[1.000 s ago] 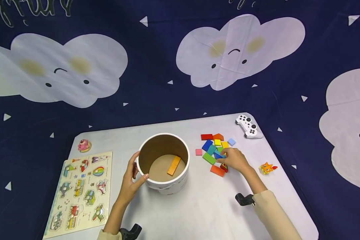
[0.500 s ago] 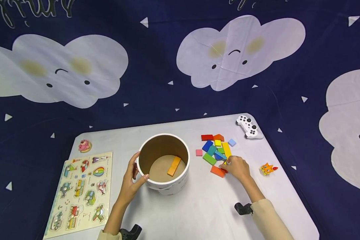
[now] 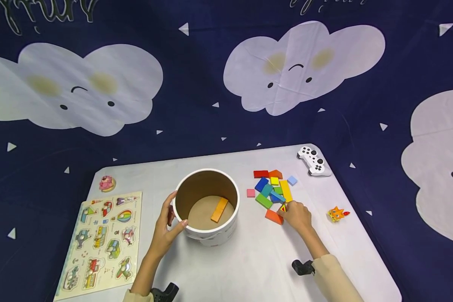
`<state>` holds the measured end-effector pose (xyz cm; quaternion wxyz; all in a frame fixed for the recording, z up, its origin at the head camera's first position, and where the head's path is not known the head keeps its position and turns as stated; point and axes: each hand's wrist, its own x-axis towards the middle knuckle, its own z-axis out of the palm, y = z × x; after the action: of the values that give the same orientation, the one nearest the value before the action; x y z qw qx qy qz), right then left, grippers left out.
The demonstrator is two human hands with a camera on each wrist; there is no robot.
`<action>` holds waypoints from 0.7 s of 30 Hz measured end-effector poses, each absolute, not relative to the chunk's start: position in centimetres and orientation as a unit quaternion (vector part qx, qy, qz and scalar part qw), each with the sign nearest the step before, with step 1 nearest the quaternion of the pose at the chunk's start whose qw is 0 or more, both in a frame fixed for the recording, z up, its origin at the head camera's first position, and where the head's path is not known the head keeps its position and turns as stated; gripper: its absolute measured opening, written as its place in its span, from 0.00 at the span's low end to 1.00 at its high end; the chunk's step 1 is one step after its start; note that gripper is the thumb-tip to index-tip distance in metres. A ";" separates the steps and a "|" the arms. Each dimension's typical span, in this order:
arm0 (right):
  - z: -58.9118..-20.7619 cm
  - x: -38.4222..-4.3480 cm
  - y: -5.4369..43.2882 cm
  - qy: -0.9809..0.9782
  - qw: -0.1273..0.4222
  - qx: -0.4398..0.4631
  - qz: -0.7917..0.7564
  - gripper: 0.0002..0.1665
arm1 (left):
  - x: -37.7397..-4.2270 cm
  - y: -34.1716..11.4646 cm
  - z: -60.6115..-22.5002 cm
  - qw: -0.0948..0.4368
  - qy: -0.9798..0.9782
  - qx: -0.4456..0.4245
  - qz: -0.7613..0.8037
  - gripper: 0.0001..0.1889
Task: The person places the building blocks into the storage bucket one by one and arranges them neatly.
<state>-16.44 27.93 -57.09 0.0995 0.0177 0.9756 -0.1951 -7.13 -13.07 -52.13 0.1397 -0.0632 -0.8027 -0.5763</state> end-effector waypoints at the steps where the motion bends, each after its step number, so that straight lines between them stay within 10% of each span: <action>1: -57.1 -16.4 27.9 0.975 0.098 0.019 -0.197 0.27 | -7.1 -13.1 -52.1 0.140 -0.802 -0.064 -0.577 0.43; 21: -57.7 -15.9 27.4 0.976 0.056 0.052 -0.205 0.24 | -7.2 -13.1 -52.1 0.144 -0.801 -0.069 -0.578 0.43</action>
<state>-15.91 27.41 -57.66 0.0558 0.0519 0.9758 -0.2052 -7.20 -13.12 -52.11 0.1443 -0.0691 -0.8005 -0.5775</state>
